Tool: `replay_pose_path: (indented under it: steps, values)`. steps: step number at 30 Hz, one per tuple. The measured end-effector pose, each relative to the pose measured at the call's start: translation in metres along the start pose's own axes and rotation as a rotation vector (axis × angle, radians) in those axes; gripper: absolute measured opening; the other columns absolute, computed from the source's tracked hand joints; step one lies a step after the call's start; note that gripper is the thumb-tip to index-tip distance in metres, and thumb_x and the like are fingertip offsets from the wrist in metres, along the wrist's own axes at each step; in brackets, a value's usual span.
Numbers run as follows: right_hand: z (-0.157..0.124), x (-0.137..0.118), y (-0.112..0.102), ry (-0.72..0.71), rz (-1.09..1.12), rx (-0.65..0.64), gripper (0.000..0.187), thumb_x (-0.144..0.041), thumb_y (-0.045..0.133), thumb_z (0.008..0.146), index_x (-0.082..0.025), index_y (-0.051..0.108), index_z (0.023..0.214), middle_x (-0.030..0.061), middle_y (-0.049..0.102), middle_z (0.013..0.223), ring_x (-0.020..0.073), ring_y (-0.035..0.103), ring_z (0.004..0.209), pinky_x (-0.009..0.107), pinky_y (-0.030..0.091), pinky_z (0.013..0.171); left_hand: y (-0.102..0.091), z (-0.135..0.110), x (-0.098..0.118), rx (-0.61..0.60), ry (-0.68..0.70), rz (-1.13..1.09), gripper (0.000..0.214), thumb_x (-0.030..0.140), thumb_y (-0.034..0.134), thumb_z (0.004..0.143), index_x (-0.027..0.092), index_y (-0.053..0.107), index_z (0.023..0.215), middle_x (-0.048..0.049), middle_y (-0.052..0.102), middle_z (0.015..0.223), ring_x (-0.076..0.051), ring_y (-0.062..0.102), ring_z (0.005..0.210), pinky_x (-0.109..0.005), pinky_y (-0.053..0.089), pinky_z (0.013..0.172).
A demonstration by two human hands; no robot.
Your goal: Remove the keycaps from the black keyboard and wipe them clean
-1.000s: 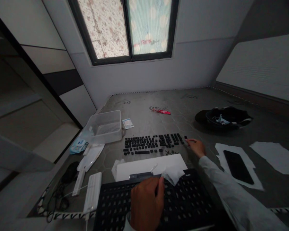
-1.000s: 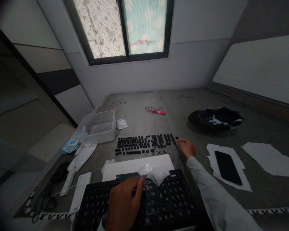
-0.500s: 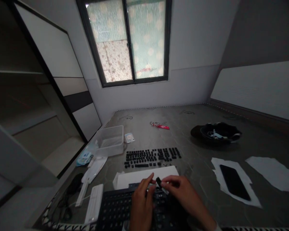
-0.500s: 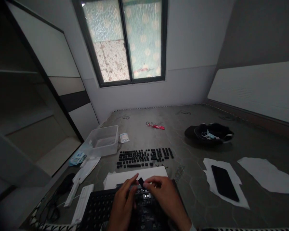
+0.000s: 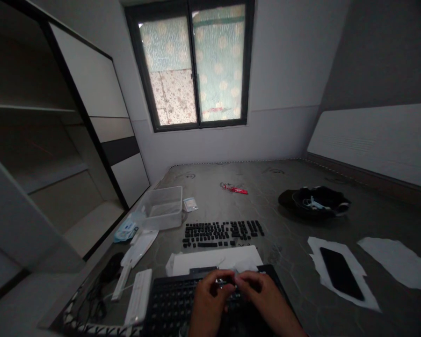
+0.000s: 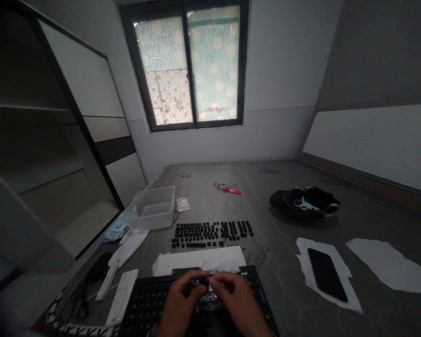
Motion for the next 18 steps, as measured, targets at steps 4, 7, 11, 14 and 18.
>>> replay_pose_path:
  steps: [4,7,11,14,18]
  values:
    - [0.011,0.019,0.000,-0.114,-0.299,0.195,0.022,-0.042,0.059,0.086,-0.027,0.075,0.091,0.0065,0.071,0.096,0.0289,0.063,0.095,0.041,0.045,0.090,-0.004,0.008,-0.009,0.151,-0.026,0.061,0.035,0.041,0.068,0.074,0.016,0.073,0.098,-0.0069,0.073,0.094,-0.014,0.057,0.058,-0.025,0.045,0.055]
    - [0.017,0.043,0.004,-0.179,-0.455,0.242,0.021,-0.034,0.061,0.084,-0.026,0.074,0.099,0.0084,0.068,0.107,0.0297,0.060,0.103,0.042,0.043,0.095,-0.007,0.014,-0.016,0.180,-0.030,0.089,0.035,0.041,0.064,0.077,0.018,0.074,0.102,-0.0082,0.073,0.106,-0.020,0.065,0.077,-0.032,0.051,0.072]
    - [0.022,0.064,0.006,-0.197,-0.584,0.222,0.022,-0.028,0.058,0.085,-0.024,0.074,0.101,0.0083,0.068,0.105,0.0277,0.062,0.099,0.039,0.044,0.090,-0.009,0.017,-0.017,0.189,0.019,0.096,0.031,0.037,0.064,0.079,0.019,0.075,0.101,-0.0085,0.072,0.109,-0.025,0.063,0.105,-0.037,0.044,0.099]
    - [0.024,0.065,0.003,-0.173,-0.669,0.212,0.021,-0.026,0.053,0.089,-0.024,0.074,0.093,0.0064,0.071,0.093,0.0257,0.063,0.090,0.037,0.043,0.084,-0.008,0.017,-0.016,0.179,0.017,0.096,0.031,0.038,0.064,0.080,0.019,0.075,0.102,-0.0091,0.072,0.109,-0.026,0.064,0.102,-0.038,0.047,0.094]
    - [0.026,0.062,-0.004,-0.153,-0.641,0.238,0.021,-0.031,0.050,0.089,-0.024,0.070,0.085,0.0055,0.071,0.087,0.0260,0.064,0.085,0.037,0.042,0.080,-0.007,0.017,-0.017,0.195,0.022,0.099,0.030,0.038,0.066,0.078,0.020,0.076,0.100,-0.0090,0.073,0.108,-0.026,0.065,0.102,-0.037,0.049,0.093]
Point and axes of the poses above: each hand's wrist, its own z-axis towards the middle knuckle, its own y-axis out of the palm, x = y × z, the point moved 2 cm from there along z, towards the middle knuckle
